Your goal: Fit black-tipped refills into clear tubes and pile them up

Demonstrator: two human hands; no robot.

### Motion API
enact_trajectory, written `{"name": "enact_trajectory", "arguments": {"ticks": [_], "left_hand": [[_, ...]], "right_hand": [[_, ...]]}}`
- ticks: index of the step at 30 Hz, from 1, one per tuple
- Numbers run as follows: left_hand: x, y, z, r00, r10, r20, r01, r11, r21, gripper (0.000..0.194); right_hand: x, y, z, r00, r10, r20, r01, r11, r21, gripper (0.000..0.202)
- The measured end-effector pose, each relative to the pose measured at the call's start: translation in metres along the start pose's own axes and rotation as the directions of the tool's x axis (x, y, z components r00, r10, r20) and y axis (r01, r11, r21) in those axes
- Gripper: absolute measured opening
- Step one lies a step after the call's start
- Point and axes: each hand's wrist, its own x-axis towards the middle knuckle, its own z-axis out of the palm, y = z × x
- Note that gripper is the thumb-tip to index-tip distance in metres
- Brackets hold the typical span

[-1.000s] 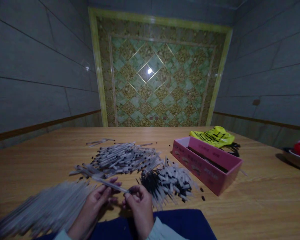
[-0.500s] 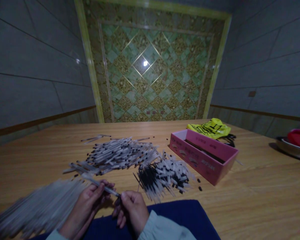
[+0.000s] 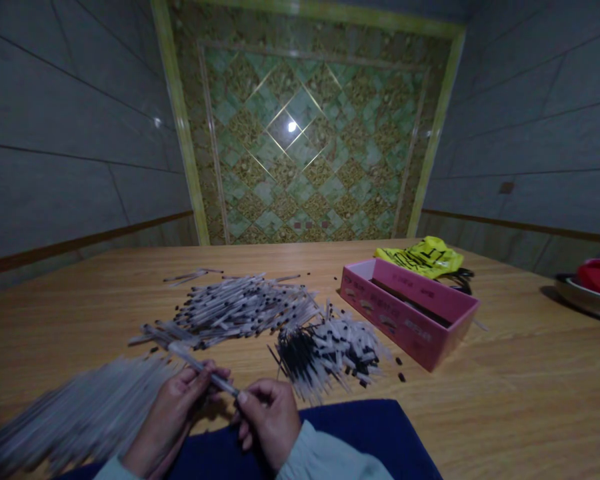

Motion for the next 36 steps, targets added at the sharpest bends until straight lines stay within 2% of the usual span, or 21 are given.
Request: {"name": "enact_trajectory", "arguments": {"ticks": [6,11,15,19,25,28,32,36], "left_hand": [[0.001,-0.003,-0.001,1.000,0.010,-0.006,-0.010,1.000,0.017,0.032],[-0.001,-0.002,0.001,1.000,-0.011,-0.019,0.010,1.000,-0.012,0.033],[-0.001,0.000,0.002,1.000,-0.002,-0.030,0.002,1.000,-0.015,0.031],[0.000,-0.001,0.002,1.000,0.006,-0.019,-0.006,1.000,-0.018,0.031],[0.001,-0.001,0.001,1.000,0.011,-0.002,-0.011,1.000,0.010,0.032],[-0.001,0.000,0.002,1.000,0.009,-0.024,-0.009,1.000,0.001,0.033],[-0.003,0.002,0.003,1.000,0.005,-0.029,-0.005,1.000,0.015,0.034],[-0.003,0.002,0.003,1.000,0.002,-0.030,-0.001,1.000,0.022,0.033]], "right_hand": [[-0.001,-0.006,0.003,0.993,-0.005,-0.120,-0.009,0.992,-0.123,0.032],[-0.003,-0.012,0.003,0.964,-0.191,-0.185,0.117,0.929,-0.351,0.011],[-0.003,-0.010,0.000,0.970,-0.210,-0.125,0.157,0.929,-0.336,0.016],[-0.002,-0.009,-0.002,0.980,-0.188,-0.060,0.153,0.916,-0.371,0.032],[-0.003,-0.012,0.000,0.975,-0.176,-0.138,0.112,0.919,-0.377,0.012],[-0.001,-0.008,-0.001,0.979,-0.151,-0.138,0.090,0.922,-0.376,0.016],[-0.001,-0.007,-0.003,0.985,-0.160,-0.063,0.122,0.910,-0.397,0.028],[-0.003,-0.010,-0.001,0.980,-0.167,-0.104,0.117,0.921,-0.370,0.017]]}}
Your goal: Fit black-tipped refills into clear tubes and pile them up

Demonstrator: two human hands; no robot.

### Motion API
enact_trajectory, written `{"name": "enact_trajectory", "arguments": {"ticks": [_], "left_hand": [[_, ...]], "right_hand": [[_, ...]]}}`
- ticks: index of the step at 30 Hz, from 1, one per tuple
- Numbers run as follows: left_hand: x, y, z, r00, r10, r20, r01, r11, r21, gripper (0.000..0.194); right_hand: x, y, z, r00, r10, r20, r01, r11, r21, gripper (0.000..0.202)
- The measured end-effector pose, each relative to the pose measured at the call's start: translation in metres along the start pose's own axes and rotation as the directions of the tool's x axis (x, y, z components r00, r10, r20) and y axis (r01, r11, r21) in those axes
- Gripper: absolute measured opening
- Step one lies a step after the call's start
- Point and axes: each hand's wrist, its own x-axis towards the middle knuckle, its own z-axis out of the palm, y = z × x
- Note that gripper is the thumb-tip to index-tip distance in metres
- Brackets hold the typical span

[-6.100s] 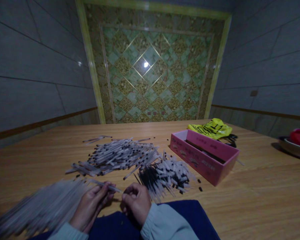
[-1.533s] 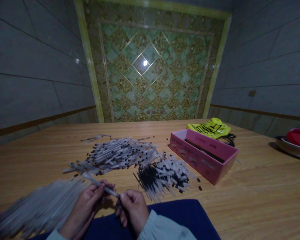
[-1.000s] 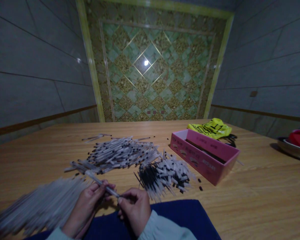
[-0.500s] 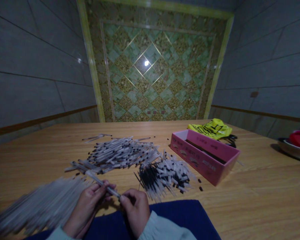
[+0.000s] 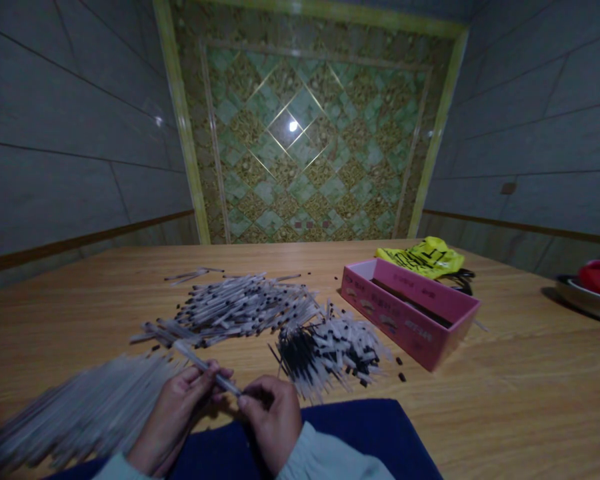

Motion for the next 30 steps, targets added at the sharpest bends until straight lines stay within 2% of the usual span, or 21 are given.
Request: {"name": "enact_trajectory", "arguments": {"ticks": [3,8,12,15,18,20,23,30], "left_hand": [[0.0005,-0.0011,-0.0009,1.000,0.006,0.008,-0.006,1.000,-0.015,0.032],[0.0019,-0.0024,-0.0019,1.000,0.007,0.002,-0.007,1.000,-0.029,0.032],[0.0025,-0.0021,-0.0023,1.000,0.011,0.003,-0.011,1.000,-0.026,0.032],[0.0022,-0.0015,-0.0024,1.000,0.008,0.004,-0.008,1.000,-0.029,0.032],[0.0014,-0.0017,-0.0020,1.000,0.004,0.021,-0.003,1.000,-0.012,0.032],[0.0012,-0.0025,-0.0020,1.000,0.005,0.029,-0.005,1.000,0.001,0.032],[0.0019,-0.0043,-0.0025,0.999,0.003,0.033,-0.003,1.000,0.000,0.032],[0.0044,-0.0047,-0.0029,0.999,0.019,0.027,-0.019,1.000,-0.005,0.031]], "right_hand": [[0.0004,0.0018,0.0003,1.000,0.001,-0.011,-0.001,1.000,-0.003,0.017],[0.0019,0.0080,-0.0003,0.998,-0.024,0.061,0.026,0.999,-0.042,0.031],[0.0015,0.0055,0.0000,1.000,-0.023,0.016,0.023,1.000,0.019,0.021],[0.0010,0.0038,0.0006,1.000,-0.001,0.012,0.000,0.999,0.053,0.020],[0.0007,0.0035,0.0007,0.999,0.002,0.043,-0.003,1.000,0.023,0.023],[0.0006,0.0029,0.0006,1.000,0.001,0.022,-0.001,1.000,-0.019,0.024],[0.0009,0.0025,0.0008,1.000,0.006,-0.026,-0.007,1.000,-0.023,0.014],[0.0014,0.0068,0.0002,0.999,0.005,0.036,-0.003,0.998,-0.061,0.025]]}}
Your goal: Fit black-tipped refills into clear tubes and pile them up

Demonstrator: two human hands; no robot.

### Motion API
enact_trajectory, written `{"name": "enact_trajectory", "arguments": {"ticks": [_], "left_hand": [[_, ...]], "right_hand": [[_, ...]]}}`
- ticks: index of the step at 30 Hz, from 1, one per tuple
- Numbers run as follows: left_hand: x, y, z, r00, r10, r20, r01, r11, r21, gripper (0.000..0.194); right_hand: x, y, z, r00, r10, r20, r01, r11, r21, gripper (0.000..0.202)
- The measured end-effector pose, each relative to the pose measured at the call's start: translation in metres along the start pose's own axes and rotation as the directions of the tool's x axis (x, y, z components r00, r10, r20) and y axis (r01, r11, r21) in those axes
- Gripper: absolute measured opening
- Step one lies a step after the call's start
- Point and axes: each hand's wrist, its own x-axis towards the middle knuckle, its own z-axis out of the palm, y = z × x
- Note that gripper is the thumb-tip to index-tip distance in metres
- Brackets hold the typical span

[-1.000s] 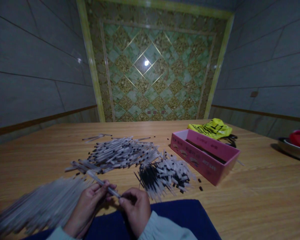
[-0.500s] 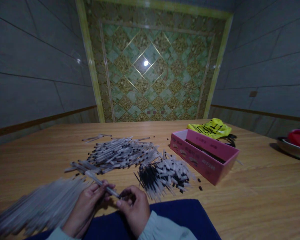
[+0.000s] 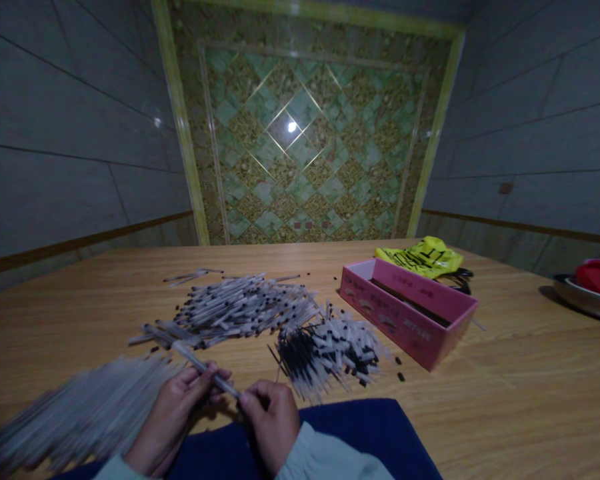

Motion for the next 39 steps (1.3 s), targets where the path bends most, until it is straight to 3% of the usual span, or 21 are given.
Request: {"name": "enact_trajectory", "arguments": {"ticks": [4,10,15,21,25,30,36,39], "left_hand": [[0.000,0.000,0.000,1.000,-0.017,0.004,0.017,1.000,0.003,0.030],[-0.002,0.000,-0.001,1.000,-0.007,0.001,0.007,1.000,-0.004,0.030],[-0.001,0.002,0.000,1.000,-0.014,0.003,0.014,1.000,0.000,0.030],[0.000,0.002,0.001,0.999,-0.034,-0.015,0.034,0.999,-0.018,0.033],[-0.002,0.002,0.001,1.000,-0.030,-0.005,0.030,0.999,-0.019,0.033],[-0.001,0.002,-0.001,0.999,-0.038,-0.029,0.037,0.999,-0.030,0.033],[0.000,0.004,-0.002,0.995,-0.074,-0.073,0.067,0.993,-0.099,0.037],[0.000,0.005,-0.004,0.989,-0.084,-0.119,0.065,0.986,-0.156,0.038]], "right_hand": [[-0.001,-0.001,0.001,0.998,0.032,-0.055,-0.030,0.999,0.034,0.010],[-0.002,-0.002,0.000,1.000,-0.003,0.017,0.002,1.000,0.028,0.028],[-0.002,-0.002,-0.001,0.999,0.002,-0.048,-0.001,0.999,0.036,0.013],[-0.002,-0.002,0.001,1.000,-0.003,0.013,0.003,1.000,0.000,0.026],[-0.002,-0.003,0.001,0.999,0.018,-0.049,-0.017,0.999,0.036,0.008],[0.000,-0.003,0.001,0.993,0.056,-0.102,-0.043,0.992,0.120,0.013],[0.000,-0.003,0.001,0.995,-0.015,-0.097,0.020,0.998,0.056,0.012],[0.006,-0.007,-0.009,0.995,-0.040,-0.086,0.036,0.998,-0.056,0.014]]}}
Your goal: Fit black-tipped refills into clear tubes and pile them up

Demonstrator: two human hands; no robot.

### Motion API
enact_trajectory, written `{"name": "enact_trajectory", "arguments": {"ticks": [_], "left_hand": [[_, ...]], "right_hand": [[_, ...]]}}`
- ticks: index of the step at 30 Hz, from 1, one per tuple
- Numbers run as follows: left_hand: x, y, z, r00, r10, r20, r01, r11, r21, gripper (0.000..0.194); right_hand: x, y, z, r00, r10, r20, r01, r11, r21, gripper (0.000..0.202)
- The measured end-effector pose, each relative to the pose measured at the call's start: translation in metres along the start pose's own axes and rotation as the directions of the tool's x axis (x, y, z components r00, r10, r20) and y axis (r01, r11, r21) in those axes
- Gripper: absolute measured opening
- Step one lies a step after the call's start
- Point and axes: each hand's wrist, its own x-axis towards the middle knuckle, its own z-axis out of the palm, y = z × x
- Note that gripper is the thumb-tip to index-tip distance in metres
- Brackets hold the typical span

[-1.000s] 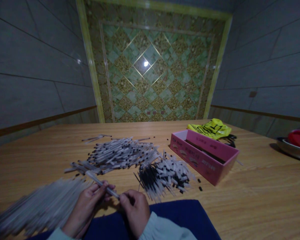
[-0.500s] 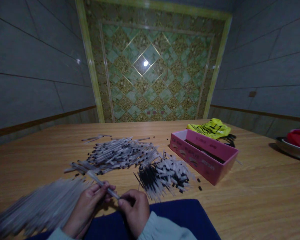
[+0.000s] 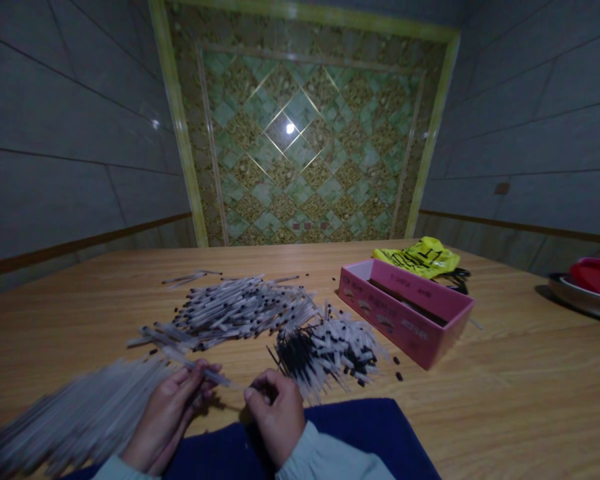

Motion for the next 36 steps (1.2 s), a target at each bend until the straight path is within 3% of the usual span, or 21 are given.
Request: {"name": "enact_trajectory", "arguments": {"ticks": [3,5,7,10,12,14,17,19,21,24,27,30,33,36], "left_hand": [[0.001,0.001,0.000,1.000,0.013,-0.026,-0.014,0.999,-0.029,0.039],[0.002,0.001,0.000,0.999,0.025,-0.023,-0.025,0.999,-0.026,0.040],[0.002,0.000,0.001,0.999,0.028,-0.017,-0.028,0.999,-0.018,0.040],[0.002,-0.001,0.001,1.000,0.021,-0.014,-0.021,1.000,-0.017,0.039],[0.002,-0.001,0.000,1.000,0.023,-0.011,-0.023,0.999,-0.024,0.038],[0.002,-0.002,0.000,1.000,0.027,-0.010,-0.027,0.999,-0.027,0.038],[0.002,-0.002,0.001,1.000,0.028,-0.005,-0.028,1.000,-0.010,0.038],[0.002,-0.002,0.001,1.000,0.027,0.001,-0.027,1.000,0.009,0.038],[0.001,-0.002,0.002,1.000,0.028,0.012,-0.028,0.999,0.024,0.038],[0.000,-0.002,0.003,1.000,0.026,0.012,-0.027,0.999,0.029,0.039],[0.000,-0.001,0.003,1.000,0.026,-0.017,-0.026,0.999,0.029,0.040],[0.003,0.001,-0.003,0.992,0.079,-0.095,-0.081,0.997,-0.009,0.041],[0.009,0.002,-0.011,0.967,0.141,-0.214,-0.157,0.986,-0.059,0.038],[0.013,0.003,-0.017,0.947,0.166,-0.277,-0.193,0.978,-0.074,0.035]], "right_hand": [[0.016,-0.003,-0.027,0.994,-0.080,-0.077,0.054,0.953,-0.299,0.014],[0.029,-0.003,-0.053,0.963,-0.191,-0.188,0.057,0.831,-0.554,0.015],[0.040,0.002,-0.080,0.930,-0.244,-0.276,-0.037,0.684,-0.729,0.019],[0.051,0.012,-0.110,0.912,-0.265,-0.313,-0.135,0.527,-0.839,0.018],[0.054,0.017,-0.118,0.908,-0.267,-0.323,-0.161,0.491,-0.856,0.018],[0.053,0.017,-0.115,0.905,-0.281,-0.320,-0.133,0.526,-0.840,0.020],[0.045,0.009,-0.088,0.923,-0.294,-0.248,0.030,0.698,-0.715,0.021],[0.034,0.002,-0.062,0.960,-0.252,-0.118,0.154,0.834,-0.530,0.018],[0.021,-0.003,-0.035,0.983,-0.164,0.077,0.180,0.920,-0.347,0.018],[0.005,-0.009,-0.011,0.976,-0.133,0.172,0.182,0.932,-0.313,0.015],[0.000,-0.014,-0.013,0.966,-0.170,0.195,0.241,0.865,-0.441,0.011],[0.007,-0.020,-0.035,0.970,-0.166,0.175,0.241,0.680,-0.693,0.010],[0.018,-0.024,-0.060,0.986,-0.148,0.080,0.139,0.453,-0.881,0.011],[0.027,-0.025,-0.078,0.991,-0.124,-0.052,-0.007,0.335,-0.942,0.015]]}}
